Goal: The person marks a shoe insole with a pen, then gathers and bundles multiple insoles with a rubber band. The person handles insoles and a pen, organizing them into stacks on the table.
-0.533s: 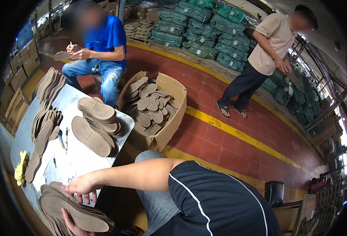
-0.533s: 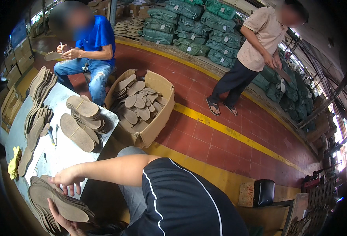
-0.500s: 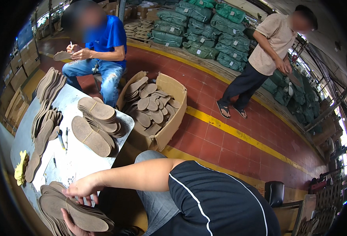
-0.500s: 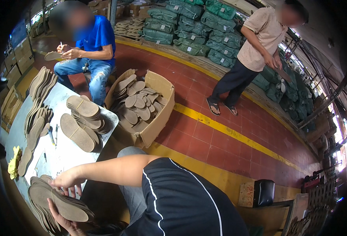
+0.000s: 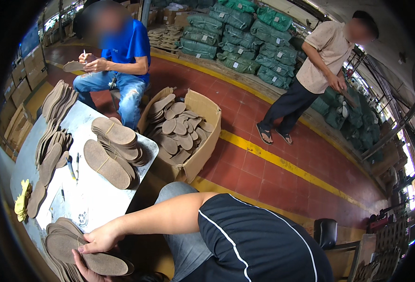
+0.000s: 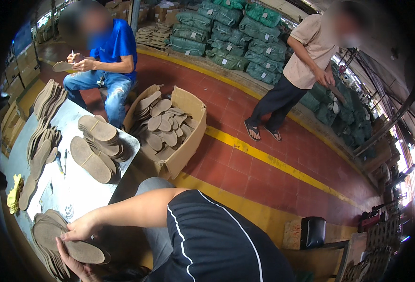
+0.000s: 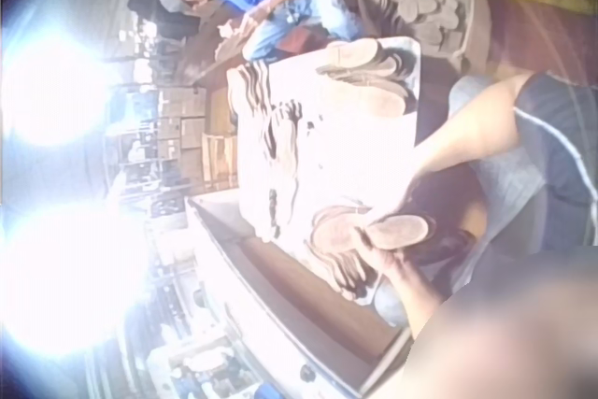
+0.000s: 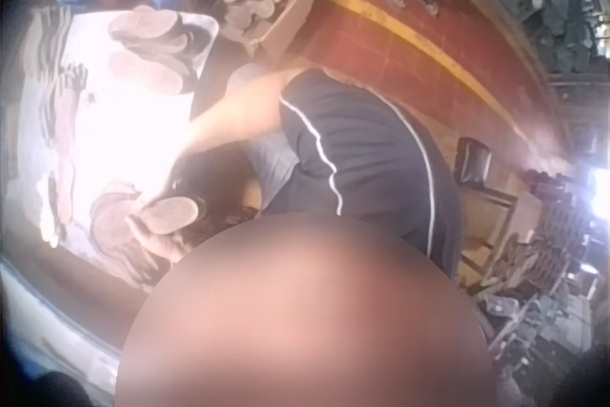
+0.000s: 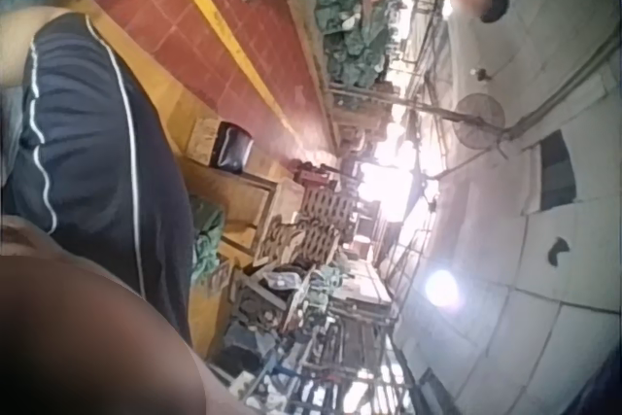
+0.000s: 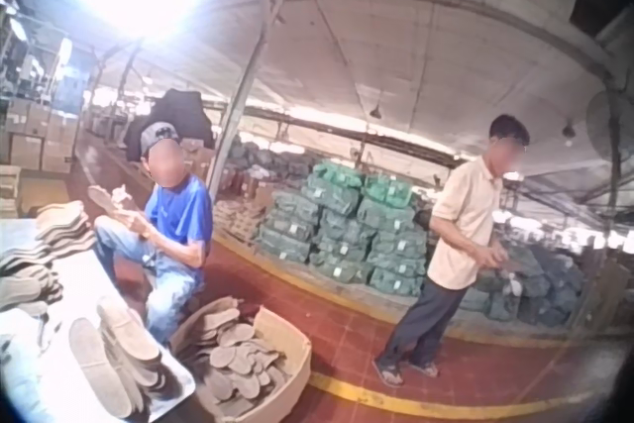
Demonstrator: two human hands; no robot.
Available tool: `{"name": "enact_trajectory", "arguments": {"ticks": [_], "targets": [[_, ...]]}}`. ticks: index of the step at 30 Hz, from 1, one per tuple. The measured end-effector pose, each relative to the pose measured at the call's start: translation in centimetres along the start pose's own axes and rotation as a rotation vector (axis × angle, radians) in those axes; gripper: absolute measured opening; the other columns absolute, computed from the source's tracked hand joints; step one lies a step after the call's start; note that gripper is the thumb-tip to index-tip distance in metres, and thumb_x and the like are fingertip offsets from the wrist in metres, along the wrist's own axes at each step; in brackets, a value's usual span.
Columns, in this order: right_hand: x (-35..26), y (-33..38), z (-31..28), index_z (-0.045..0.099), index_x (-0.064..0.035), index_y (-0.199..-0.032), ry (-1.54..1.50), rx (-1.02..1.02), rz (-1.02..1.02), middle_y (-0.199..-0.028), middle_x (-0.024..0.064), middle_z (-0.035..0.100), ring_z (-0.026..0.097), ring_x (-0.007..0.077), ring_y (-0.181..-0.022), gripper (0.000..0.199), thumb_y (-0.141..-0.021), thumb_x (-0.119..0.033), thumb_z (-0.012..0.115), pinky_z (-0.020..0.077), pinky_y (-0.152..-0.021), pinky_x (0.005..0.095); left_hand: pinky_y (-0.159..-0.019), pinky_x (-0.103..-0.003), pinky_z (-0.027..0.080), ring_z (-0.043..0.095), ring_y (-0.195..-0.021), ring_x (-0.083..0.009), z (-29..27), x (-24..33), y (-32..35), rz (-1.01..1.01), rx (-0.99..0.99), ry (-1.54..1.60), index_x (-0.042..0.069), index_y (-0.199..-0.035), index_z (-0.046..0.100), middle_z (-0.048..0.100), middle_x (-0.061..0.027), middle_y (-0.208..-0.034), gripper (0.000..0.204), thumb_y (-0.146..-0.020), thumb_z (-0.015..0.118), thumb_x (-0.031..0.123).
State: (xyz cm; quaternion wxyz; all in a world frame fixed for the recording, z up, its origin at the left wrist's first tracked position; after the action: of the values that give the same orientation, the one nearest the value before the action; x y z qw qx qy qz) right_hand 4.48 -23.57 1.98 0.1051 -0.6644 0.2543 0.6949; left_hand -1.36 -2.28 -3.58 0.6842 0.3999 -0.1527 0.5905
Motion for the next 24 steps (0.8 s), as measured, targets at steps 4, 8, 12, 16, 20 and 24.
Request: {"name": "enact_trajectory", "arguments": {"ticks": [4, 8, 12, 16, 20, 24], "targets": [[0.5, -0.4, 0.2, 0.032, 0.0163, -0.168, 0.005, 0.027, 0.008, -0.15, 0.0361, 0.063, 0.077, 0.0424, -0.125, 0.104, -0.118, -0.073, 0.048, 0.0707, -0.079, 0.0466, -0.111, -0.044, 0.061, 0.073, -0.131, -0.0281, -0.9, 0.0, -0.4, 0.039, 0.056, -0.047, -0.001, -0.153, 0.065, 0.073, -0.0167, -0.145, 0.065, -0.115, 0.07, 0.051], [0.5, -0.4, 0.2, 0.032, 0.0157, -0.169, -0.014, 0.002, -0.002, -0.152, 0.0361, 0.062, 0.075, 0.0434, -0.13, 0.103, -0.119, -0.073, 0.048, 0.0713, -0.083, 0.0492, -0.113, -0.044, 0.061, 0.072, -0.134, -0.0285, -1.2, -0.1, -0.5, 0.064, 0.075, -0.043, -0.001, -0.156, 0.064, 0.071, -0.0171, -0.149, 0.066, -0.116, 0.069, 0.051], [0.3, -0.1, 0.1, 0.032, 0.0154, -0.169, -0.018, -0.007, 0.017, -0.153, 0.0359, 0.062, 0.074, 0.0439, -0.131, 0.104, -0.118, -0.074, 0.048, 0.0712, -0.085, 0.05, -0.114, -0.046, 0.06, 0.071, -0.136, -0.0296, -0.6, -0.2, -0.4, 0.023, 0.05, -0.038, -0.001, -0.158, 0.062, 0.07, -0.0184, -0.151, 0.069, -0.116, 0.068, 0.053], [0.3, -0.1, 0.2, 0.031, 0.0159, -0.17, -0.027, -0.003, 0.005, -0.154, 0.0369, 0.062, 0.074, 0.0449, -0.133, 0.106, -0.118, -0.075, 0.048, 0.0711, -0.087, 0.0501, -0.115, -0.047, 0.06, 0.071, -0.137, -0.0306, -0.4, -0.3, -0.3, 0.028, 0.063, -0.033, -0.001, -0.159, 0.061, 0.069, -0.0195, -0.152, 0.07, -0.116, 0.068, 0.053], [0.7, -0.5, 0.2, 0.03, 0.0169, -0.17, -0.02, -0.001, 0.023, -0.155, 0.0374, 0.061, 0.073, 0.0451, -0.134, 0.106, -0.118, -0.074, 0.048, 0.0712, -0.087, 0.0501, -0.115, -0.047, 0.06, 0.071, -0.137, -0.0309, -0.8, -0.4, -0.5, 0.038, 0.059, -0.035, -0.001, -0.16, 0.061, 0.068, -0.0195, -0.153, 0.07, -0.116, 0.068, 0.053], [0.7, -0.8, 0.2, 0.033, 0.0177, -0.168, -0.013, -0.001, 0.004, -0.154, 0.037, 0.062, 0.072, 0.0447, -0.134, 0.105, -0.118, -0.073, 0.05, 0.0713, -0.086, 0.0505, -0.116, -0.046, 0.059, 0.07, -0.138, -0.0302, -0.9, -0.1, -0.5, 0.018, 0.087, -0.042, 0.0, -0.162, 0.06, 0.068, -0.0187, -0.155, 0.07, -0.116, 0.067, 0.053]]}}
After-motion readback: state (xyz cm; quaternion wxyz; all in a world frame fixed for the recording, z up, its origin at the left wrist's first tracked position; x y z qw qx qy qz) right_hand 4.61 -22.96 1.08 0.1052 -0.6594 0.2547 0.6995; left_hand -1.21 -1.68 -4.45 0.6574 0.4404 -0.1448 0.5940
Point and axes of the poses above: each hand's wrist, its own y-axis away from the middle knuckle, its own z-axis out of the palm, x = y × z, the point moved 3 cm from there along -y, towards the middle knuckle
